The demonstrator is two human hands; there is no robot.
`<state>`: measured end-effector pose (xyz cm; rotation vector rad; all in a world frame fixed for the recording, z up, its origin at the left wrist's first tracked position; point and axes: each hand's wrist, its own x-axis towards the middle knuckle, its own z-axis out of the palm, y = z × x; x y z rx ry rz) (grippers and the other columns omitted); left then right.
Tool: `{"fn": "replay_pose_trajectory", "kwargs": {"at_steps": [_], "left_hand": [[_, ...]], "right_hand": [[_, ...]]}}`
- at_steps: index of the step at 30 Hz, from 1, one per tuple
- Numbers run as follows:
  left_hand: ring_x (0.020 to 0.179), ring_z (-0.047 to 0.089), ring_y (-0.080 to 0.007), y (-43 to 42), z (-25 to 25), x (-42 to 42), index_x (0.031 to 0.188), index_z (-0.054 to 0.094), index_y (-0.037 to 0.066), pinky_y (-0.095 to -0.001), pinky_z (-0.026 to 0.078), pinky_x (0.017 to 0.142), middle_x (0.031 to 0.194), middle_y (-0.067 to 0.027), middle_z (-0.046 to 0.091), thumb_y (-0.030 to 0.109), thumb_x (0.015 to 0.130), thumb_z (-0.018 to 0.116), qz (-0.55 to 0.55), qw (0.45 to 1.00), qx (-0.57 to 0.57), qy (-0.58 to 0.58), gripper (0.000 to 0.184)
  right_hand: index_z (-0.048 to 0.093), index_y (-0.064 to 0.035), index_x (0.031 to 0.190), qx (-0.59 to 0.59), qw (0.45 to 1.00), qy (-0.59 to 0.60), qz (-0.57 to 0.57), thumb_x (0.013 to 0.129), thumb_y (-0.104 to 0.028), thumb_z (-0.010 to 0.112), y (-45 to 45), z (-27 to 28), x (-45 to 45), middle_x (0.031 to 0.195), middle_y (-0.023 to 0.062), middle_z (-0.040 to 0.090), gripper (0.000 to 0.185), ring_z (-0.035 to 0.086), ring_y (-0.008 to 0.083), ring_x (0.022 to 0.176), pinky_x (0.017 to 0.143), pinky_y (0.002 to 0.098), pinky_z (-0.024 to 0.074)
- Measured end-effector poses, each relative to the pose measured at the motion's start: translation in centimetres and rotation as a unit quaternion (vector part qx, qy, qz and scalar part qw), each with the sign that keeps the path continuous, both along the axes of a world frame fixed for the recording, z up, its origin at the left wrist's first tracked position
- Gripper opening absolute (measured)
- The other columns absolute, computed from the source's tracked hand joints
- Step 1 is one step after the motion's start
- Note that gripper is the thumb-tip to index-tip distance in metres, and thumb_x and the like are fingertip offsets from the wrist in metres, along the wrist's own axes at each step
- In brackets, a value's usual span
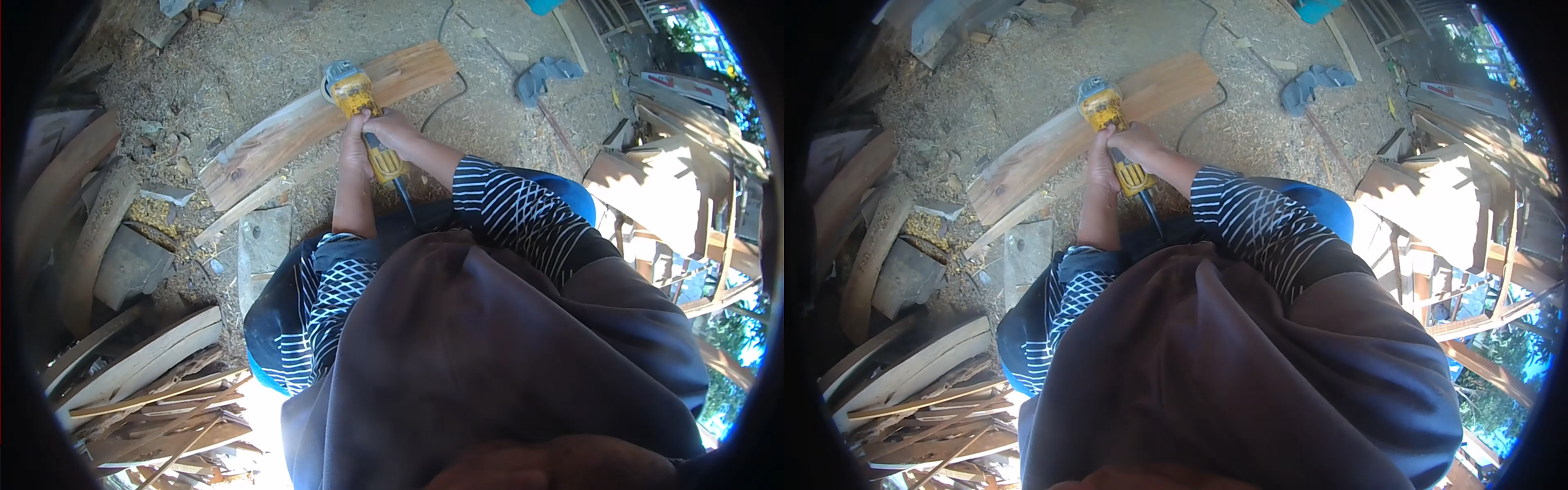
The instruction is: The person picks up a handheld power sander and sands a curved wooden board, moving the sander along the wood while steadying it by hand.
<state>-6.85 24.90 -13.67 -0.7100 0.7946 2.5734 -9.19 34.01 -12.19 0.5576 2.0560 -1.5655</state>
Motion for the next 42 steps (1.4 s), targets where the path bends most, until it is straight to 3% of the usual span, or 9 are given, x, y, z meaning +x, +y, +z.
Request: {"fn": "replay_pose_trajectory", "kwargs": {"at_steps": [8, 10, 13, 26, 29, 32, 34, 41, 42], "left_hand": [[0.082, 0.060, -0.0248, 1.9, 0.2, -0.8, 0.110, 0.052, 0.005, -0.0399, 0.050, 0.073, 0.092, -0.0121, 0.061, 0.034, 0.074, 0.066, -0.022, 1.000, 0.005, -0.016, 0.048], [0.082, 0.060, -0.0249, 2.3, -0.4, -1.1, 0.110, 0.052, 0.005, -0.0399, 0.050, 0.073, 0.092, -0.0120, 0.061, 0.034, 0.074, 0.066, -0.024, 1.000, 0.002, -0.008, 0.048], [0.081, 0.060, -0.0250, 3.1, -0.4, -1.4, 0.110, 0.052, 0.005, -0.0399, 0.050, 0.073, 0.092, -0.0122, 0.061, 0.035, 0.074, 0.066, -0.035, 0.999, 0.011, -0.018, 0.048], [0.071, 0.059, -0.0181, 7.8, 0.1, -3.9, 0.103, 0.056, 0.002, -0.0337, 0.049, 0.064, 0.083, -0.0076, 0.060, 0.032, 0.072, 0.069, -0.078, 0.997, 0.015, -0.015, 0.045], [0.072, 0.059, -0.0174, 9.5, 0.4, -4.7, 0.104, 0.056, 0.001, -0.0321, 0.049, 0.064, 0.083, -0.0078, 0.061, 0.031, 0.072, 0.069, -0.093, 0.995, 0.038, -0.004, 0.045], [0.073, 0.059, -0.0167, 10.1, 2.6, -4.8, 0.105, 0.055, 0.000, -0.0309, 0.048, 0.066, 0.085, -0.0086, 0.061, 0.029, 0.072, 0.070, -0.091, 0.995, 0.026, 0.027, 0.046], [0.074, 0.059, -0.0163, 8.9, 4.1, -4.7, 0.106, 0.054, 0.000, -0.0304, 0.048, 0.066, 0.086, -0.0093, 0.060, 0.028, 0.072, 0.071, -0.061, 0.997, -0.006, 0.051, 0.047], [0.077, 0.060, -0.0169, 1.3, 3.6, -2.7, 0.101, 0.056, 0.000, -0.0309, 0.048, 0.066, 0.087, -0.0091, 0.060, 0.024, 0.078, 0.064, 0.081, 0.982, -0.121, 0.117, 0.035], [0.077, 0.060, -0.0171, -0.5, 3.6, -1.9, 0.103, 0.055, 0.000, -0.0312, 0.049, 0.066, 0.088, -0.0090, 0.060, 0.023, 0.078, 0.064, 0.115, 0.979, -0.124, 0.110, 0.035]], "right_hand": [[0.059, 0.0059, 0.096, 0.001, 1.000, -0.004, -0.021, 0.071, -0.023, 0.069, 1.8, 1.2, -0.3, 0.087, 0.0129, 0.063, 0.039, 0.062, 0.0184, 0.075, 0.065, 0.0298, 0.0476], [0.058, 0.0104, 0.097, -0.018, 0.999, 0.017, -0.026, 0.071, -0.027, 0.065, 2.4, 0.1, -0.4, 0.087, 0.0175, 0.063, 0.046, 0.063, 0.0232, 0.078, 0.068, 0.0337, 0.0479], [0.058, 0.0065, 0.097, -0.018, 0.999, -0.001, -0.028, 0.071, -0.022, 0.068, 3.2, 0.6, -0.7, 0.086, 0.0127, 0.062, 0.040, 0.061, 0.0191, 0.074, 0.065, 0.0305, 0.0476], [0.060, 0.0059, 0.088, -0.047, 0.992, 0.008, -0.119, 0.073, -0.019, 0.063, 7.6, 1.8, -2.1, 0.079, 0.0119, 0.062, 0.029, 0.061, 0.0196, 0.068, 0.058, 0.0330, 0.0467], [0.058, 0.0042, 0.095, -0.067, 0.991, -0.016, -0.114, 0.077, -0.020, 0.064, 9.4, 2.5, -2.7, 0.080, 0.0084, 0.062, 0.030, 0.060, 0.0172, 0.066, 0.060, 0.0311, 0.0483], [0.058, 0.0042, 0.095, -0.023, 0.993, 0.029, -0.110, 0.077, -0.015, 0.058, 11.0, 1.2, -3.3, 0.083, 0.0123, 0.062, 0.027, 0.061, 0.0196, 0.069, 0.060, 0.0325, 0.0478], [0.056, 0.0044, 0.101, -0.094, 0.984, 0.019, -0.149, 0.078, -0.013, 0.057, 10.5, 1.8, -3.5, 0.089, 0.0126, 0.062, 0.029, 0.061, 0.0200, 0.075, 0.065, 0.0317, 0.0486], [0.058, 0.0023, 0.098, -0.116, 0.988, 0.073, 0.071, 0.080, -0.015, 0.059, 0.9, 4.2, -3.0, 0.093, 0.0096, 0.061, 0.025, 0.059, 0.0171, 0.078, 0.070, 0.0292, 0.0454], [0.058, 0.0005, 0.097, -0.102, 0.987, 0.070, 0.100, 0.075, -0.022, 0.069, -1.0, 4.3, -2.9, 0.083, 0.0053, 0.060, 0.033, 0.058, 0.0121, 0.070, 0.063, 0.0265, 0.0455]]}}
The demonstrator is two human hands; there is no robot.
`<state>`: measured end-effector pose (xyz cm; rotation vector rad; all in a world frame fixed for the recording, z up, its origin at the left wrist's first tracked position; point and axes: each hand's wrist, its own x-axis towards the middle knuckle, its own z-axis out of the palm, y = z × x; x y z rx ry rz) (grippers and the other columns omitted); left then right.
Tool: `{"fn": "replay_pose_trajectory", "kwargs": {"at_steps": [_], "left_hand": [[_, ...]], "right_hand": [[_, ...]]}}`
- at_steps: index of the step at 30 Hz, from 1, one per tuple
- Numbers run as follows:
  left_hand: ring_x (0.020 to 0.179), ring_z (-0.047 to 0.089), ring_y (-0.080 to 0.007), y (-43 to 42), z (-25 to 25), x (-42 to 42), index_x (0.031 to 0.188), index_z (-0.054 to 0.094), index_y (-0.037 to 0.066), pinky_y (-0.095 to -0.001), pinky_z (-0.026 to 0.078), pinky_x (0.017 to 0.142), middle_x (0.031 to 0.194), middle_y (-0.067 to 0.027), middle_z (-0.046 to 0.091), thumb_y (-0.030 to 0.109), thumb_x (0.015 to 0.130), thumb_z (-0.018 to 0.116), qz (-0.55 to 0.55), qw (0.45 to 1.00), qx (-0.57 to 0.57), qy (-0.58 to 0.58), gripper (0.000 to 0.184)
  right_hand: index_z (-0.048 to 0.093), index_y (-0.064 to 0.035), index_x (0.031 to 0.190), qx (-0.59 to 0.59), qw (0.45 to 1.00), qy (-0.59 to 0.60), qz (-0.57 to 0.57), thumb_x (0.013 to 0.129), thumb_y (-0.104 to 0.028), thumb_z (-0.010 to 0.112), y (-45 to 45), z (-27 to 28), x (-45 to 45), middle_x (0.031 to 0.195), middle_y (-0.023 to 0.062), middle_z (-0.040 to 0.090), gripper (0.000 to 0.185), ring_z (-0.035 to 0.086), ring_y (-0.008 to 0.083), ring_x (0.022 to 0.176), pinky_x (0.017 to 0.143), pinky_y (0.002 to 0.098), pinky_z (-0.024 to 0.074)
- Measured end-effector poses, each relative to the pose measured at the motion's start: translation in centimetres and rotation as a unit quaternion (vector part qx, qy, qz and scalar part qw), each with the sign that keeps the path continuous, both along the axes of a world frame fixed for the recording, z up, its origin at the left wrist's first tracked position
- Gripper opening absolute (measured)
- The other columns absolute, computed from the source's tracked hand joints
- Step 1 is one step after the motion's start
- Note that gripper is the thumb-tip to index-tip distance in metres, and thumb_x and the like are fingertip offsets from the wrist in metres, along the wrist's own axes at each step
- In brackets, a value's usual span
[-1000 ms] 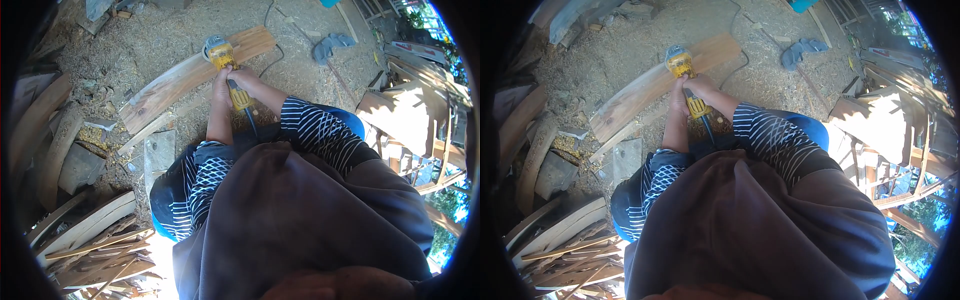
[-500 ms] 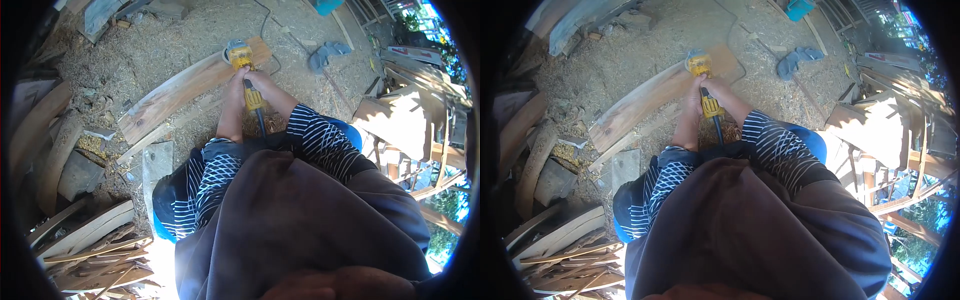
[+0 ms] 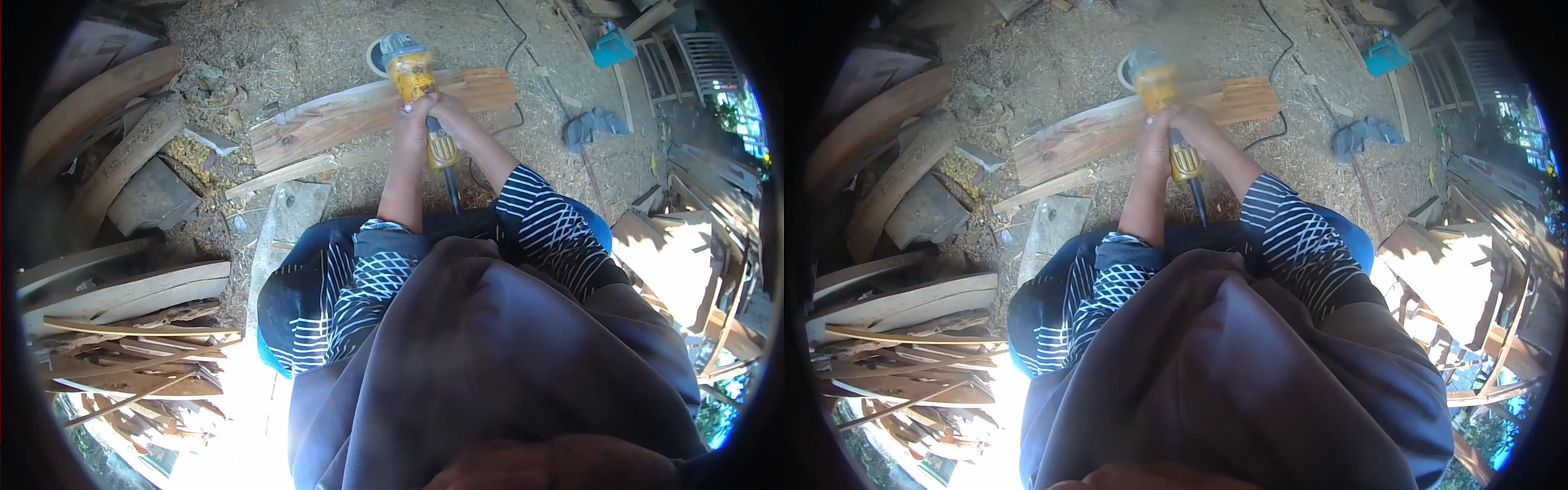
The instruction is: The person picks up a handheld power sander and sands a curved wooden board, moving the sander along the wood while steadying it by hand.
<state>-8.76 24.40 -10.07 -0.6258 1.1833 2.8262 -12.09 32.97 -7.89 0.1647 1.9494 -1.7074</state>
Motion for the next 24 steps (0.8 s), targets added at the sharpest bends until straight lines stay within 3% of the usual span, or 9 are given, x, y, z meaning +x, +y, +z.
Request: {"fn": "replay_pose_trajectory", "kwargs": {"at_steps": [5, 10, 11, 12, 24], "left_hand": [[0.078, 0.060, -0.0189, -7.6, -0.5, 2.9, 0.109, 0.051, 0.000, -0.0328, 0.049, 0.068, 0.091, -0.0105, 0.059, 0.023, 0.079, 0.062, 0.115, 0.993, 0.008, -0.017, 0.039], [0.078, 0.060, -0.0214, -12.9, -1.1, 5.2, 0.111, 0.050, 0.000, -0.0354, 0.050, 0.069, 0.091, -0.0121, 0.059, 0.029, 0.080, 0.060, 0.126, 0.990, 0.032, -0.056, 0.043], [0.078, 0.060, -0.0217, -13.6, -1.3, 5.7, 0.111, 0.050, 0.000, -0.0360, 0.051, 0.068, 0.091, -0.0125, 0.059, 0.030, 0.081, 0.060, 0.123, 0.988, 0.041, -0.078, 0.043], [0.075, 0.058, -0.0171, -14.1, -1.8, 5.9, 0.102, 0.054, 0.001, -0.0309, 0.048, 0.068, 0.087, -0.0092, 0.059, 0.024, 0.077, 0.064, 0.131, 0.984, 0.096, -0.071, 0.036], [0.077, 0.059, -0.0190, -16.5, -3.9, 8.5, 0.105, 0.055, -0.001, -0.0328, 0.048, 0.070, 0.089, -0.0100, 0.060, 0.026, 0.076, 0.064, 0.132, 0.979, 0.139, -0.068, 0.040]], "right_hand": [[0.060, 0.0037, 0.094, -0.012, 0.994, -0.047, 0.096, 0.076, -0.021, 0.065, -8.5, -0.5, 1.2, 0.083, 0.0075, 0.062, 0.031, 0.059, 0.0138, 0.070, 0.063, 0.0275, 0.0463], [0.060, 0.0077, 0.095, 0.065, 0.989, -0.030, 0.132, 0.075, -0.022, 0.064, -14.3, -2.0, 2.7, 0.087, 0.0123, 0.064, 0.036, 0.062, 0.0183, 0.076, 0.068, 0.0301, 0.0483], [0.060, 0.0077, 0.095, 0.067, 0.988, -0.028, 0.138, 0.075, -0.022, 0.064, -15.0, -2.2, 2.9, 0.087, 0.0123, 0.064, 0.036, 0.062, 0.0183, 0.076, 0.068, 0.0301, 0.0483], [0.060, 0.0079, 0.095, 0.072, 0.987, -0.030, 0.139, 0.075, -0.023, 0.065, -15.7, -2.5, 3.2, 0.086, 0.0124, 0.064, 0.037, 0.062, 0.0182, 0.075, 0.067, 0.0301, 0.0481], [0.061, 0.0082, 0.089, 0.135, 0.979, -0.008, 0.153, 0.073, -0.026, 0.065, -18.0, -3.4, 6.0, 0.082, 0.0124, 0.063, 0.037, 0.061, 0.0191, 0.072, 0.065, 0.0314, 0.0464]]}}
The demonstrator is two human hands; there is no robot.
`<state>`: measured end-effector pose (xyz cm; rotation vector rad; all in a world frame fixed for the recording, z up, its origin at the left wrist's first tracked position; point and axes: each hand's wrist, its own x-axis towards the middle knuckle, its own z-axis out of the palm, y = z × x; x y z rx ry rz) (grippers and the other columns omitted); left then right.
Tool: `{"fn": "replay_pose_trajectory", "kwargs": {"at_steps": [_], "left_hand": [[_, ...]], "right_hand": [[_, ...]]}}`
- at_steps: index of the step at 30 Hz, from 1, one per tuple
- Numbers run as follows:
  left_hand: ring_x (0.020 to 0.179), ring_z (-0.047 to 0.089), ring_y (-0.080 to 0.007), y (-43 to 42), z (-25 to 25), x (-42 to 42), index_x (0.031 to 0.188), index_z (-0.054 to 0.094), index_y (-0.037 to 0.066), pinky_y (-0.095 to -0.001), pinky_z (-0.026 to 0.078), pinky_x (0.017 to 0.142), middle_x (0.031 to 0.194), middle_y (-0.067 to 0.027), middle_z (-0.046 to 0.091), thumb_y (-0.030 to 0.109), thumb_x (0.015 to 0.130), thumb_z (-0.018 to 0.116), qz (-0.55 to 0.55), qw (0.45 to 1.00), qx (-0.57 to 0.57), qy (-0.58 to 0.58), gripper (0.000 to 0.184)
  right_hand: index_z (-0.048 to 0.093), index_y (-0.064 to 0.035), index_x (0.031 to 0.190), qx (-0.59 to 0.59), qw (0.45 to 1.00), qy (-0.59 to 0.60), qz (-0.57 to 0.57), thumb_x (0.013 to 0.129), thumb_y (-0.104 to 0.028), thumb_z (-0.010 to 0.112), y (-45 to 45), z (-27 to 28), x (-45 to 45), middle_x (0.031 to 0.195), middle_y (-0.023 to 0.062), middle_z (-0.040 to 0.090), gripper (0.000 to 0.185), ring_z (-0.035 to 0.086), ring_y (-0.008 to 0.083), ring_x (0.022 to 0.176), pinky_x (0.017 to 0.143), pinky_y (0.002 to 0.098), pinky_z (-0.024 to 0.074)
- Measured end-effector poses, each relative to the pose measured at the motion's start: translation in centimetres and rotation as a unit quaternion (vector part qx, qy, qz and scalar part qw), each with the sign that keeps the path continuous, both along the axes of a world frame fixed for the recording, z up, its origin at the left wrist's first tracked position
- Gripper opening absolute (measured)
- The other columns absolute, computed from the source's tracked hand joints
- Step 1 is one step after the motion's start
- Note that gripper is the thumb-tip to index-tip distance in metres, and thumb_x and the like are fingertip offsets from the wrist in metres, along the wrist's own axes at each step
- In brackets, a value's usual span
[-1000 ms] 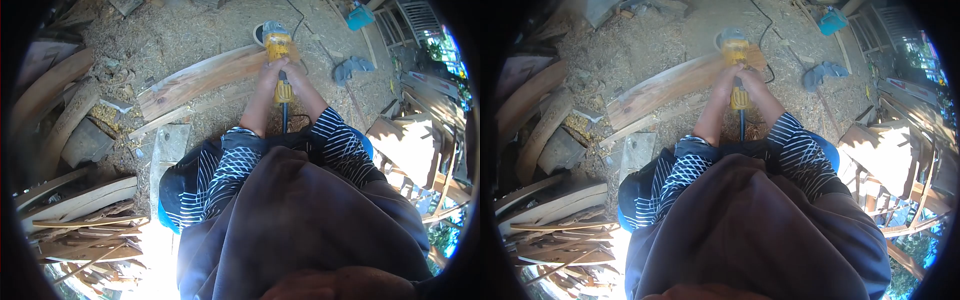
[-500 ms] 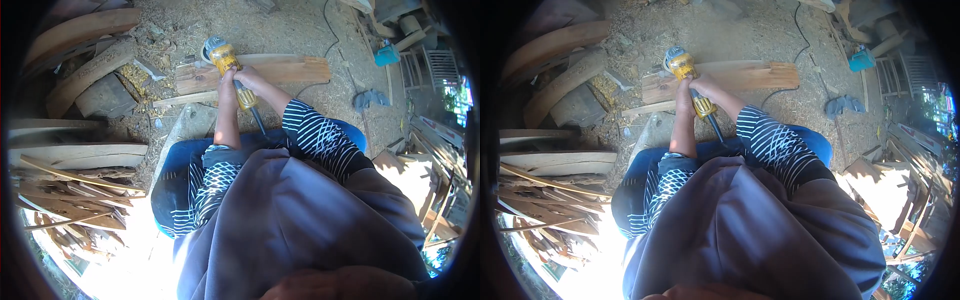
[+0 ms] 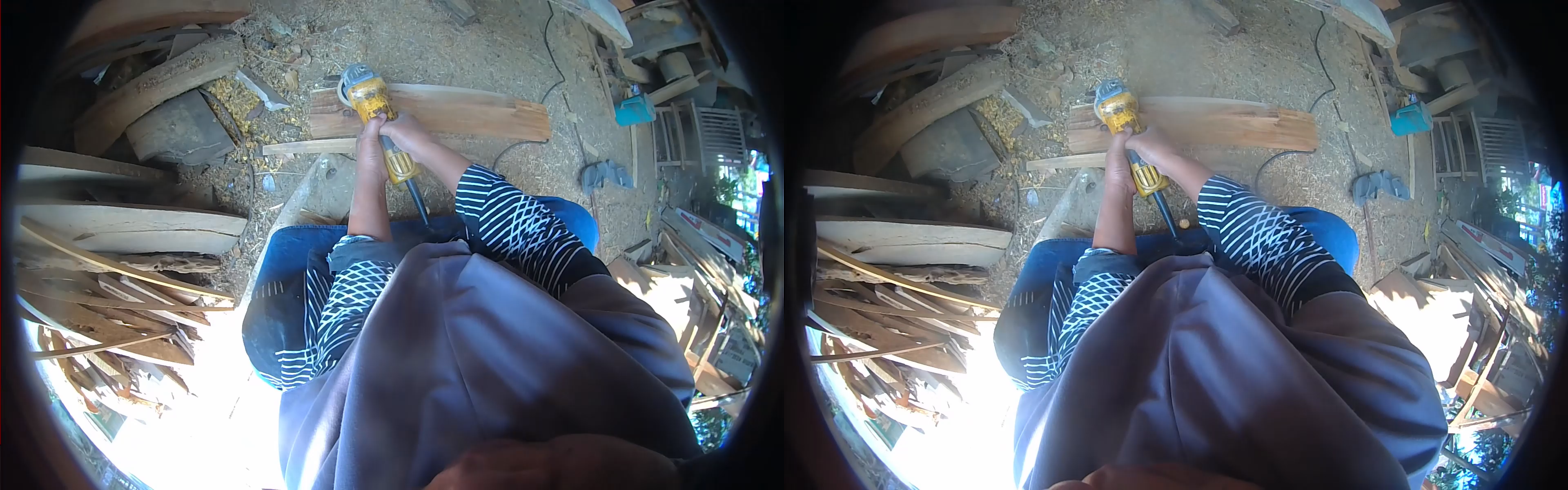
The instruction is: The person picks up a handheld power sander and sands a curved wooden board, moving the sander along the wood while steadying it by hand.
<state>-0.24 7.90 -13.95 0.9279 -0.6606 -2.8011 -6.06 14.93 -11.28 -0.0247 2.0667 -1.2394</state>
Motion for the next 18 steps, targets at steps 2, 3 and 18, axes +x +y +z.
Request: {"fn": "replay_pose_trajectory", "kwargs": {"at_steps": [2, 3, 18], "left_hand": [[0.080, 0.060, -0.0211, 0.2, -0.4, 0.1, 0.108, 0.052, 0.000, -0.0349, 0.049, 0.071, 0.091, -0.0115, 0.059, 0.030, 0.078, 0.062, -0.015, 1.000, -0.010, 0.006, 0.043], [0.082, 0.060, -0.0233, 0.3, -0.7, 0.0, 0.112, 0.050, 0.001, -0.0370, 0.050, 0.071, 0.093, -0.0130, 0.059, 0.033, 0.080, 0.060, -0.031, 0.999, -0.022, 0.012, 0.046], [0.073, 0.058, -0.0173, 4.0, 0.0, -0.8, 0.102, 0.056, 0.001, -0.0319, 0.048, 0.065, 0.084, -0.0090, 0.059, 0.029, 0.076, 0.064, -0.080, 0.997, 0.010, 0.014, 0.039]], "right_hand": [[0.061, 0.0081, 0.090, 0.011, 1.000, -0.002, -0.002, 0.074, -0.025, 0.064, 0.3, -0.2, 0.2, 0.082, 0.0124, 0.062, 0.037, 0.061, 0.0192, 0.072, 0.065, 0.0315, 0.0463], [0.060, 0.0078, 0.091, 0.005, 1.000, 0.004, -0.011, 0.074, -0.025, 0.064, 0.4, -0.6, 0.2, 0.083, 0.0122, 0.062, 0.037, 0.061, 0.0191, 0.072, 0.065, 0.0313, 0.0463], [0.059, 0.0081, 0.094, -0.040, 0.994, -0.001, -0.097, 0.074, -0.023, 0.065, 4.7, -0.7, 0.2, 0.084, 0.0137, 0.062, 0.038, 0.061, 0.0206, 0.074, 0.065, 0.0318, 0.0468]]}}
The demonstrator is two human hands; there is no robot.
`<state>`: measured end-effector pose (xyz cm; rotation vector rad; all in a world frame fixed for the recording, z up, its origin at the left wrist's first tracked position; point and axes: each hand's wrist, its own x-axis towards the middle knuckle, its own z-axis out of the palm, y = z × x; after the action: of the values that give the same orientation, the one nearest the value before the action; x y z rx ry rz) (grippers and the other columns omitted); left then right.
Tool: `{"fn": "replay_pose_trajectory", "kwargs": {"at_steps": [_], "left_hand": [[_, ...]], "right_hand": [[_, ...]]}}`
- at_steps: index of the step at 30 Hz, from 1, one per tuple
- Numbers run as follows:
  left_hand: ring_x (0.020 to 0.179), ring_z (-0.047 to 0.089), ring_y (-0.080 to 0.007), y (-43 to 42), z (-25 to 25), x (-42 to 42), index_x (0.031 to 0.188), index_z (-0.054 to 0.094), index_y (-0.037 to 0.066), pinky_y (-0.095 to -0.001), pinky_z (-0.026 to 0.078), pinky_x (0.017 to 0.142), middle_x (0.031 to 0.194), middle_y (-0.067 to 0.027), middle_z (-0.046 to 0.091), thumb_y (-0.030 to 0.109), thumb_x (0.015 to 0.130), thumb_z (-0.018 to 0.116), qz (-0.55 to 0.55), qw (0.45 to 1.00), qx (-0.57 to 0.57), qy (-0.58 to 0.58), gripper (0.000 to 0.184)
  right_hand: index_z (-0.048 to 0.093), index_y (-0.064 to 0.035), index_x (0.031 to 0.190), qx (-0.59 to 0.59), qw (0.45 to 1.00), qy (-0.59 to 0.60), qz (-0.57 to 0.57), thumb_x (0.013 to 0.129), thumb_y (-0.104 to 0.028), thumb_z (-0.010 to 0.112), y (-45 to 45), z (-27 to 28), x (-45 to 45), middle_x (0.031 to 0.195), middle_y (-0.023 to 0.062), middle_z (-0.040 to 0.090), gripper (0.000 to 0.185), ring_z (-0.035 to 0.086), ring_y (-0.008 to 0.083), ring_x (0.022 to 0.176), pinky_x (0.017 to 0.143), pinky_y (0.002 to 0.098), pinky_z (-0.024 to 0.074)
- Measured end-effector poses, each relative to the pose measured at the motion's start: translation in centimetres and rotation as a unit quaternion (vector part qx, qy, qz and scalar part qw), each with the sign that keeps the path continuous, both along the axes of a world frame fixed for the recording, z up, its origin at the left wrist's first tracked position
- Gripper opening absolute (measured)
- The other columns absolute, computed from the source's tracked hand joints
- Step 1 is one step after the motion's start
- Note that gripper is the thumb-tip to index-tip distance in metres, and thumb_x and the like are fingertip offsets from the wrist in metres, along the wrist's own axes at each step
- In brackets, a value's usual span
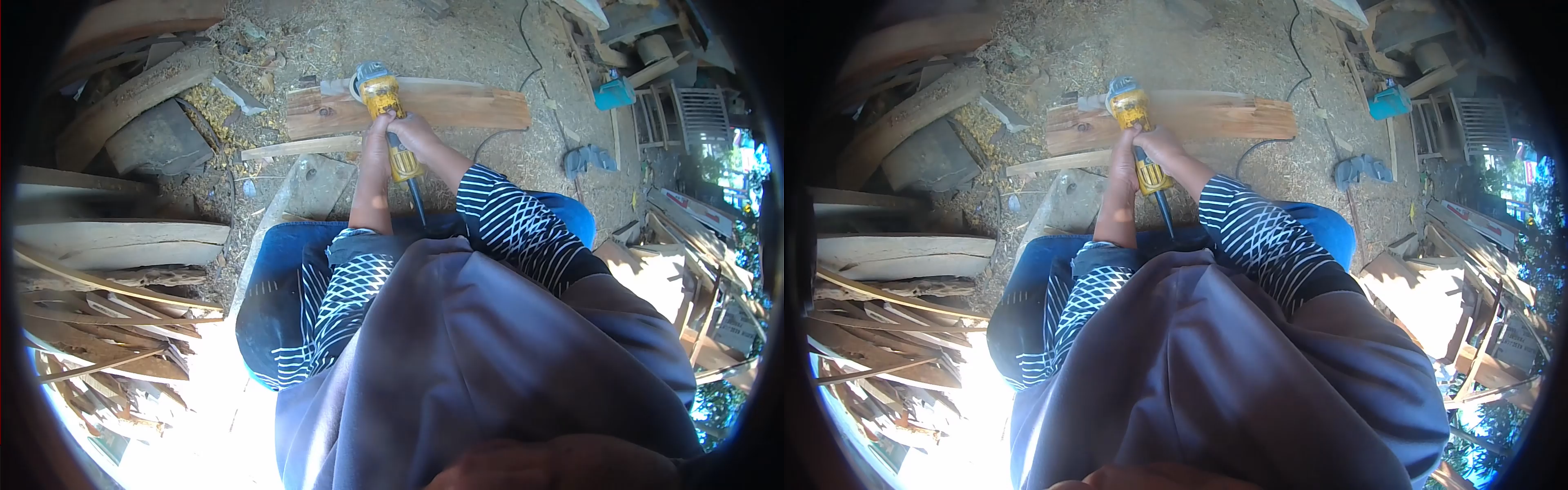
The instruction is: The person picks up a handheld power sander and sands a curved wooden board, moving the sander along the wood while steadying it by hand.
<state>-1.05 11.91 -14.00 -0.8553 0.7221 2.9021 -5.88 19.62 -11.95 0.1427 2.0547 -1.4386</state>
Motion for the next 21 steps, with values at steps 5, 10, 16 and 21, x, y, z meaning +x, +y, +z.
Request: {"fn": "replay_pose_trajectory", "kwargs": {"at_steps": [5, 10, 16, 21], "left_hand": [[0.072, 0.059, -0.0170, 1.6, 0.2, -0.8, 0.102, 0.056, 0.000, -0.0315, 0.048, 0.065, 0.084, -0.0090, 0.059, 0.030, 0.077, 0.063, -0.028, 0.999, 0.010, -0.012, 0.039], [0.072, 0.061, -0.0226, 3.4, -0.3, -1.9, 0.105, 0.053, 0.002, -0.0372, 0.051, 0.064, 0.084, -0.0128, 0.060, 0.031, 0.078, 0.064, -0.043, 0.999, 0.019, 0.002, 0.041], [0.072, 0.061, -0.0224, 5.8, -0.8, -3.2, 0.105, 0.053, 0.003, -0.0373, 0.051, 0.064, 0.084, -0.0122, 0.060, 0.033, 0.077, 0.064, -0.081, 0.997, 0.007, -0.007, 0.042], [0.072, 0.058, -0.0171, 7.7, -0.4, -4.0, 0.099, 0.057, 0.002, -0.0329, 0.048, 0.064, 0.083, -0.0086, 0.059, 0.029, 0.076, 0.064, -0.084, 0.996, 0.011, -0.019, 0.036]], "right_hand": [[0.058, 0.0050, 0.096, 0.006, 1.000, -0.008, -0.015, 0.076, -0.022, 0.064, 1.8, -0.4, -0.7, 0.085, 0.0095, 0.061, 0.034, 0.059, 0.0166, 0.072, 0.065, 0.0294, 0.0463], [0.058, 0.0047, 0.097, 0.020, 0.998, 0.002, -0.053, 0.077, -0.021, 0.064, 3.8, -0.5, -1.2, 0.087, 0.0095, 0.061, 0.034, 0.060, 0.0165, 0.075, 0.067, 0.0293, 0.0465], [0.057, 0.0047, 0.098, 0.027, 0.996, -0.004, -0.079, 0.077, -0.019, 0.064, 6.3, -0.6, -2.1, 0.087, 0.0098, 0.062, 0.033, 0.060, 0.0165, 0.075, 0.067, 0.0296, 0.0469], [0.057, 0.0052, 0.098, 0.008, 0.996, -0.016, -0.093, 0.077, -0.018, 0.064, 8.4, -0.5, -2.6, 0.087, 0.0101, 0.062, 0.033, 0.060, 0.0170, 0.075, 0.067, 0.0297, 0.0472]]}}
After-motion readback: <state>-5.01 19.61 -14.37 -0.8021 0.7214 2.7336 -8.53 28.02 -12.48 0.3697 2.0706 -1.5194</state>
